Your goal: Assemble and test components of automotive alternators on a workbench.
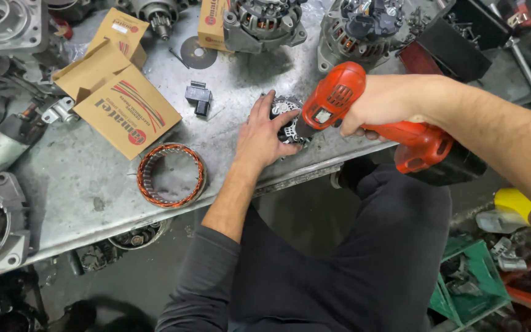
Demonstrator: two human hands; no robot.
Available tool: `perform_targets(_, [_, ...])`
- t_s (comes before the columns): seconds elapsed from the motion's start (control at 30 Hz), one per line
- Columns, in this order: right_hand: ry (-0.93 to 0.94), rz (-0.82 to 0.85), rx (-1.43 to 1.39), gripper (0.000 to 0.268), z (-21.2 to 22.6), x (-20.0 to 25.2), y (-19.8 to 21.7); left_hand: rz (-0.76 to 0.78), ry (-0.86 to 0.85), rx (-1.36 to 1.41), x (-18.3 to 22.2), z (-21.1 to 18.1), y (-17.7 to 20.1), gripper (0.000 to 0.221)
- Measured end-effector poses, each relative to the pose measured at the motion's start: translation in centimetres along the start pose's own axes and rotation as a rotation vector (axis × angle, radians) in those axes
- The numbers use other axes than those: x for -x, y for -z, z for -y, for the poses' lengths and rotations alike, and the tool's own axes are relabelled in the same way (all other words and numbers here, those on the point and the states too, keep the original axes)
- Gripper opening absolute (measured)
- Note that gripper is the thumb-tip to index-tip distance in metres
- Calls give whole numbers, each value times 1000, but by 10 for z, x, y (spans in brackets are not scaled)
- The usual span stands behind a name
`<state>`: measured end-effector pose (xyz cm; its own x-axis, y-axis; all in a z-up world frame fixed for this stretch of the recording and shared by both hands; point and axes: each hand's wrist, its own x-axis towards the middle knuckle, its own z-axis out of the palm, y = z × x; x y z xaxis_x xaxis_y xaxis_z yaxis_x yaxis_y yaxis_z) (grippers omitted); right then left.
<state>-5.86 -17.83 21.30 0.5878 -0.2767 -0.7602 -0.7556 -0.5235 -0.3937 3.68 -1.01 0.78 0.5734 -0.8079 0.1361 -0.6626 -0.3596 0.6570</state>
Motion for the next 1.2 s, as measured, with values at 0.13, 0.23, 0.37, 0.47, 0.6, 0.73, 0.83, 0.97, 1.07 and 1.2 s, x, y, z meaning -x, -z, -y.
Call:
perform_targets(0.13, [43,-14,-38,14,-5,-2,-1,24,27,8,-4,-4,5,84])
perform_targets(0.23, [29,-16,-43,14,-7,-7,-1,39,45,16,-2,-5,8,83])
perform_targets(0.37, [-11,-26,-26,14,2,0,-3,17,13,20,-3,-4,7,84])
perform_targets(0.47, [-52,-41,12,14,9,2,-3,42,55,23,-3,-5,10,82])
perform_targets(0.6, [-27,-34,9,18,1,-3,-4,25,36,14,-4,-3,8,83])
perform_targets(0.73, [2,-9,-38,15,2,-3,-1,22,23,30,-4,-4,7,84])
perform_targets(0.83, [23,5,25,16,-3,-3,-4,26,17,13,-6,-6,10,85])
perform_targets(0.97, [50,-29,-9,27,16,33,-19,-83,-57,-75,-3,0,-10,86])
perform_targets(1.07, [-43,-75,-96,37,-3,52,-25,-39,173,-124,11,-41,-1,93])
perform_targets(1.2, [107,-135,-106,40,-31,59,-17,-226,410,-32,34,-68,16,100])
